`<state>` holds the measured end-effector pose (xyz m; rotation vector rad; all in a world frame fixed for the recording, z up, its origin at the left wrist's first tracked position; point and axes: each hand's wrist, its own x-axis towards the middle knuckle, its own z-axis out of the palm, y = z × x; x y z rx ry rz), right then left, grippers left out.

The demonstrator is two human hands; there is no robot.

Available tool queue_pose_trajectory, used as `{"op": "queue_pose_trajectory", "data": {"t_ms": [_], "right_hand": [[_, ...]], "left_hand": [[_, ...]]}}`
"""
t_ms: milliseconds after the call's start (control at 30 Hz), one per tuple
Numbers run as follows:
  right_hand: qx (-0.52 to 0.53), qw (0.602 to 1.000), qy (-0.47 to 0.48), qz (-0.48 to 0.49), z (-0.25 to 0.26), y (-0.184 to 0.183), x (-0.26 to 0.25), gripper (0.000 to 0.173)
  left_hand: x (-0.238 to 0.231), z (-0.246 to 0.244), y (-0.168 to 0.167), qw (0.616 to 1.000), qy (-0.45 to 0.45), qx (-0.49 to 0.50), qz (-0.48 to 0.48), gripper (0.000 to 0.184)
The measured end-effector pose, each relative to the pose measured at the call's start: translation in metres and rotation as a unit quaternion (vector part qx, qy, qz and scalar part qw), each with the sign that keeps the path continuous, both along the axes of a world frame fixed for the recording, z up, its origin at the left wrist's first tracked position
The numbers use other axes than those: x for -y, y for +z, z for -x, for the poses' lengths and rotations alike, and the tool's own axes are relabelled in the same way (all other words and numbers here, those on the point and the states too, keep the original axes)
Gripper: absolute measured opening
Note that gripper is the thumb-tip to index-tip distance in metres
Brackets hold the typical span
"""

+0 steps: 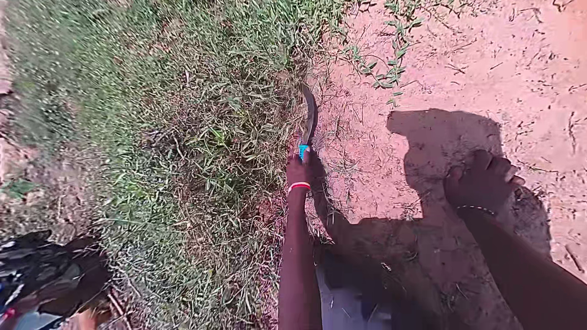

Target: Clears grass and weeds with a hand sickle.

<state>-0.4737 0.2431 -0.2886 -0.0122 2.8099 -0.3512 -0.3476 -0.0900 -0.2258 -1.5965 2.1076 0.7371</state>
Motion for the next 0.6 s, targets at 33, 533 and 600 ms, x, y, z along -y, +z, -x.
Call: {"op": "queue_pose_trajectory", "data": {"t_ms": [33,533,600], "right_hand": [[-0.002,1.000,0.001,0.001,0.001,-0.002,0.001,0.065],[0.000,1.000,-0.004,0.009,0.002,-0.014,-0.003,0.065],[-0.004,1.000,-0.003,0.005,0.003,-0.014,-0.004,0.065]], "left_hand": [[-0.020,-0.041,0.006,1.000,0.009,0.027,0.009,0.064],[-0.020,-0.019,0.100,0.992,0.095,-0.078,-0.017,0.060],[-0.025,-0.006,0.095,0.991,0.101,-0.087,-0.025,0.056]]}}
